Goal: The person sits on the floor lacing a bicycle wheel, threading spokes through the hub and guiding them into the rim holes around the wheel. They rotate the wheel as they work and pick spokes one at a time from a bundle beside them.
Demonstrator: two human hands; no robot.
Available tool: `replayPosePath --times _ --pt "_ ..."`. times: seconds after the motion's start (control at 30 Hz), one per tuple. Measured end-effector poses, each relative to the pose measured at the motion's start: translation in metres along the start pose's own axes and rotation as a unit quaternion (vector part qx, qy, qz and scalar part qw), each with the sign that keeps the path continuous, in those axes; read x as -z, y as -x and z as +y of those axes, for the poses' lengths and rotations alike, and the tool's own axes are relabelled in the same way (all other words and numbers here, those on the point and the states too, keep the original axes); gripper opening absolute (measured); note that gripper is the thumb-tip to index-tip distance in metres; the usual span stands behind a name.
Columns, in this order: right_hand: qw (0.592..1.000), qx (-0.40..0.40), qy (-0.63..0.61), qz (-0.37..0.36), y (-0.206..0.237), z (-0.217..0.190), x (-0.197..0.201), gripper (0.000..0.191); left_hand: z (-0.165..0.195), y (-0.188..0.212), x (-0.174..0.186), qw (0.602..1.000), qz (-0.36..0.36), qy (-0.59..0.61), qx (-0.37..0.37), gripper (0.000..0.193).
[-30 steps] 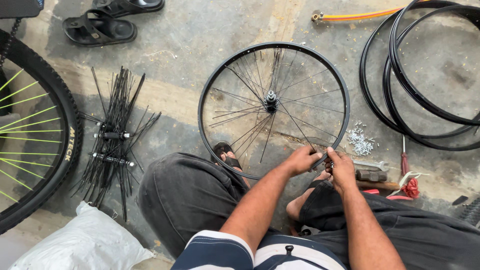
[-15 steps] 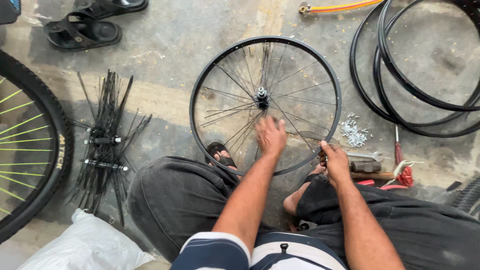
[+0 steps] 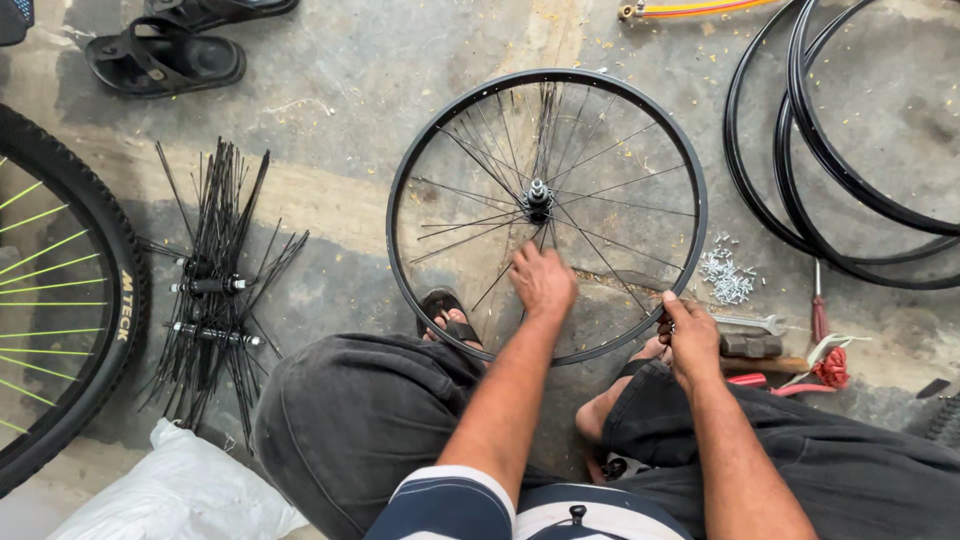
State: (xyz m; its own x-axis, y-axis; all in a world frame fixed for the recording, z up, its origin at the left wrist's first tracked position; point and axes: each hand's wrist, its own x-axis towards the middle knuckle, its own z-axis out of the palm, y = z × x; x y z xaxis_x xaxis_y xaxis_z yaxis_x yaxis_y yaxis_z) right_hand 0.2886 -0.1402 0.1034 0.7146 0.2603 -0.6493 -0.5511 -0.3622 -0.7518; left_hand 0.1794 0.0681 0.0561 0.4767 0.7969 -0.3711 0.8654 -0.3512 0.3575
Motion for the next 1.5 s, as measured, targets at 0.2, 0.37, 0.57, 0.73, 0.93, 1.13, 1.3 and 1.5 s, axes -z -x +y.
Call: replayPosePath --times 0.2,0.37,0.57,0.73,0.93,1.13,1.3,1.5 --pt "0.999 0.013 0.035 0.006 0.010 -0.010 -0.005 0.031 -0.002 -0.004 0.010 0.998 -0.012 0.063 0.011 0.053" --pt "0.999 0.022 0.040 0.017 0.018 -0.024 -0.011 0.031 -0.007 -0.005 -0.004 0.960 -0.201 0.189 0.042 0.059" --pt "0.999 0.025 0.036 0.021 0.022 -0.028 -0.013 0.031 0.024 0.009 -0.003 0.921 -0.276 0.252 -0.105 0.089" --pt "0.998 0.025 0.053 0.020 0.014 -0.022 -0.010 0.033 0.019 0.004 0.024 0.960 -0.113 0.229 -0.116 0.052" --pt "0.997 0.037 0.067 0.004 0.009 -0.011 -0.003 0.036 0.010 -0.046 0.088 0.891 0.253 0.371 0.062 0.032" --pt "0.996 0.047 0.078 0.002 0.009 -0.010 -0.002 0.035 -0.015 -0.100 0.147 0.885 0.318 0.335 0.053 0.037" --pt "0.995 0.039 0.088 0.013 0.009 -0.010 -0.003 0.035 -0.028 -0.091 0.142 0.861 0.221 0.451 0.083 0.024" --pt "0.997 0.029 0.070 0.018 0.006 -0.008 -0.005 0.034 -0.059 -0.059 0.119 0.635 0.292 0.655 0.288 0.024"
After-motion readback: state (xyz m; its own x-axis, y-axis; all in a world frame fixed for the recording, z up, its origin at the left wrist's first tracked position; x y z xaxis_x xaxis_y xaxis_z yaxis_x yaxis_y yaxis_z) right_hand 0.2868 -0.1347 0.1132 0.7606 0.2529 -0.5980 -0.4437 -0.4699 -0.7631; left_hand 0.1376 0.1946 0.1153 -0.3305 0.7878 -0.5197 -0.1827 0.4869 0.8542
